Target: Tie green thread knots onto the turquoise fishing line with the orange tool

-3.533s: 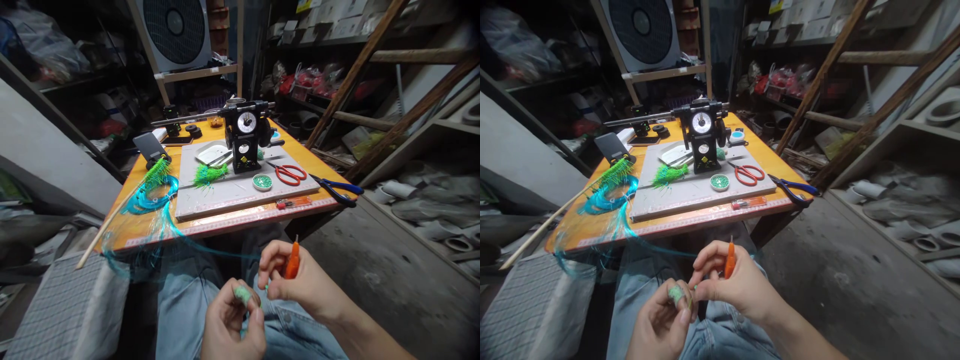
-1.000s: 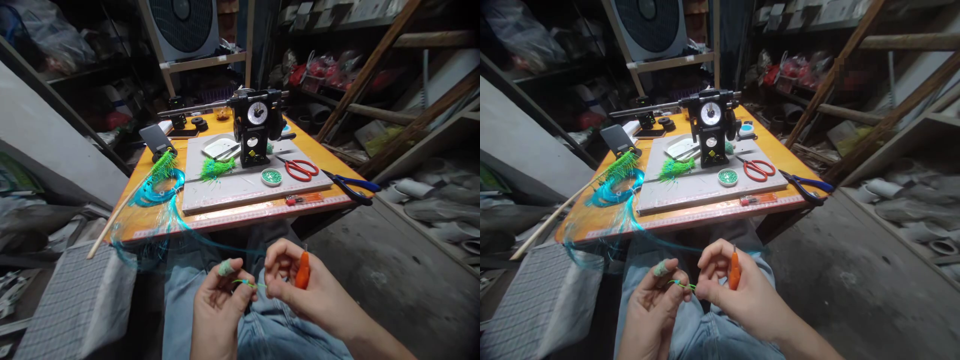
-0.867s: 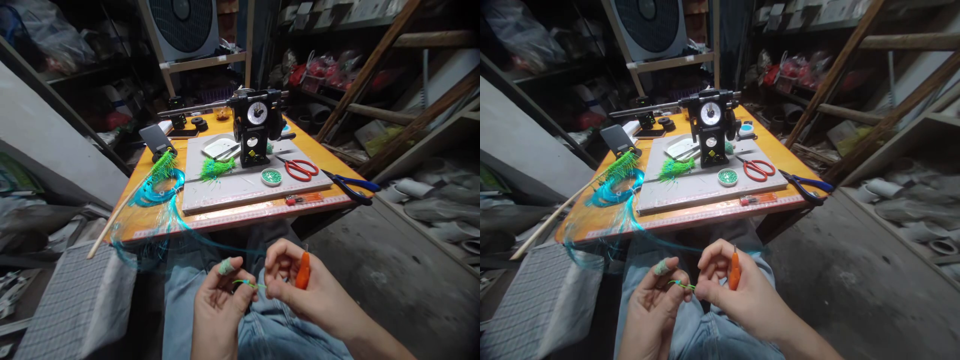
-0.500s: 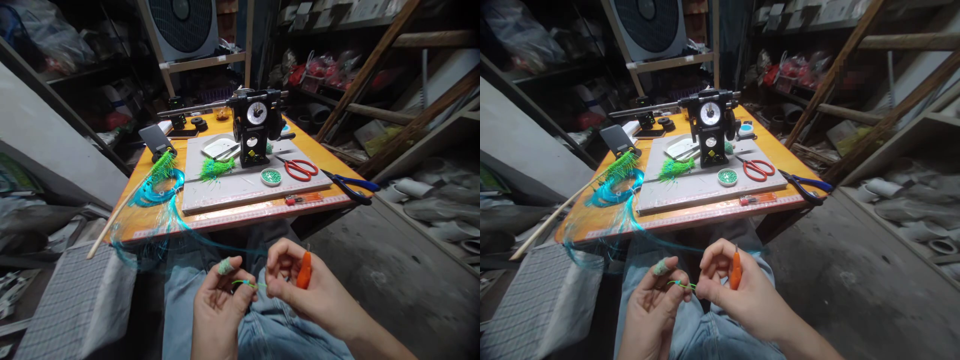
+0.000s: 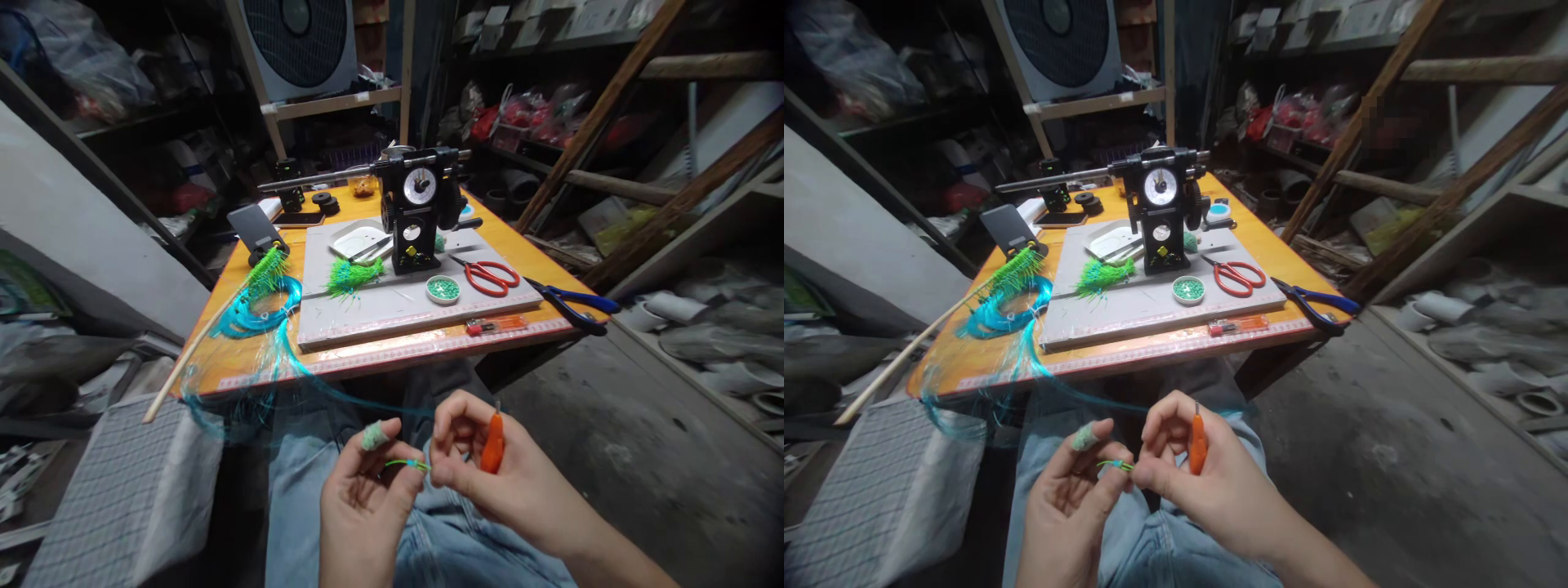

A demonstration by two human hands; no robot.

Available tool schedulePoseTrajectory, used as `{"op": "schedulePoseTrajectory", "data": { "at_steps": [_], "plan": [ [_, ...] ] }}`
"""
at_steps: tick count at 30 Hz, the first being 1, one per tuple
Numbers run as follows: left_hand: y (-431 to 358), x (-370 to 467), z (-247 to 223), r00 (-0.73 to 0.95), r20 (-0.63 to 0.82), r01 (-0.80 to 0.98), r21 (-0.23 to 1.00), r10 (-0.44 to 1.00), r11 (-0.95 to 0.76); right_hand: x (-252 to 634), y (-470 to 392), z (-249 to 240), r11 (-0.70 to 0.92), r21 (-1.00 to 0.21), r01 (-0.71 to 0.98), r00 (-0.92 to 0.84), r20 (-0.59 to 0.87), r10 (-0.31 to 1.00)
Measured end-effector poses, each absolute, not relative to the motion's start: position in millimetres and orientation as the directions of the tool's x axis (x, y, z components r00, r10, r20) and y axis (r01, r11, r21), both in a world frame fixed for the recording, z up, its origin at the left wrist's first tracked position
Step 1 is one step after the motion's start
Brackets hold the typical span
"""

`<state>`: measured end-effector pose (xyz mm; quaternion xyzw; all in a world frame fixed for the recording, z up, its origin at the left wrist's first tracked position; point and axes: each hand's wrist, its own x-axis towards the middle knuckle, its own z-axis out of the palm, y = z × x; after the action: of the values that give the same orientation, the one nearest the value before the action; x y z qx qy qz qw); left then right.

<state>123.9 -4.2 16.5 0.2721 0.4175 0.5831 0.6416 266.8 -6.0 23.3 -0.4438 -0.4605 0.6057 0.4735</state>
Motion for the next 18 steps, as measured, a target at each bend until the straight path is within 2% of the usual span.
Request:
{"op": "schedulePoseTrajectory", "data": {
  "at_steps": [3, 5, 8, 11, 15, 17, 18],
  "plan": [
    [-7.5, 126.7, 14.6, -0.073, -0.141, -0.438, 0.894, 0.987, 0.095, 266.6, -4.0, 25.3, -0.117, -0.987, -0.113, -0.143, -0.101, 0.985],
    [-9.5, 126.7, 10.9, -0.116, -0.054, -0.32, 0.947, 0.992, 0.014, 267.4, -2.3, 27.5, -0.096, -0.995, -0.017, -0.143, -0.093, 0.985],
    [-11.7, 125.2, 1.9, -0.171, 0.143, -0.036, 0.988, 0.975, -0.151, 268.9, -0.8, 30.8, 0.024, -0.972, 0.232, -0.183, -0.019, 0.983],
    [-13.7, 124.8, -7.3, -0.188, 0.326, 0.246, 0.929, 0.926, -0.277, 268.7, -1.9, 30.9, 0.201, -0.892, 0.406, -0.241, 0.108, 0.965],
    [-14.6, 126.5, -13.5, -0.169, 0.406, 0.387, 0.865, 0.898, -0.318, 266.2, -6.1, 26.3, 0.319, -0.808, 0.495, -0.303, 0.183, 0.935],
    [-13.5, 126.4, -13.7, -0.179, 0.427, 0.387, 0.859, 0.886, -0.335, 265.8, -8.2, 24.7, 0.309, -0.836, 0.454, -0.279, 0.196, 0.94],
    [-12.6, 125.9, -13.4, -0.184, 0.436, 0.375, 0.86, 0.881, -0.347, 266.1, -9.2, 24.4, 0.271, -0.887, 0.374, -0.252, 0.184, 0.95]
  ]
}}
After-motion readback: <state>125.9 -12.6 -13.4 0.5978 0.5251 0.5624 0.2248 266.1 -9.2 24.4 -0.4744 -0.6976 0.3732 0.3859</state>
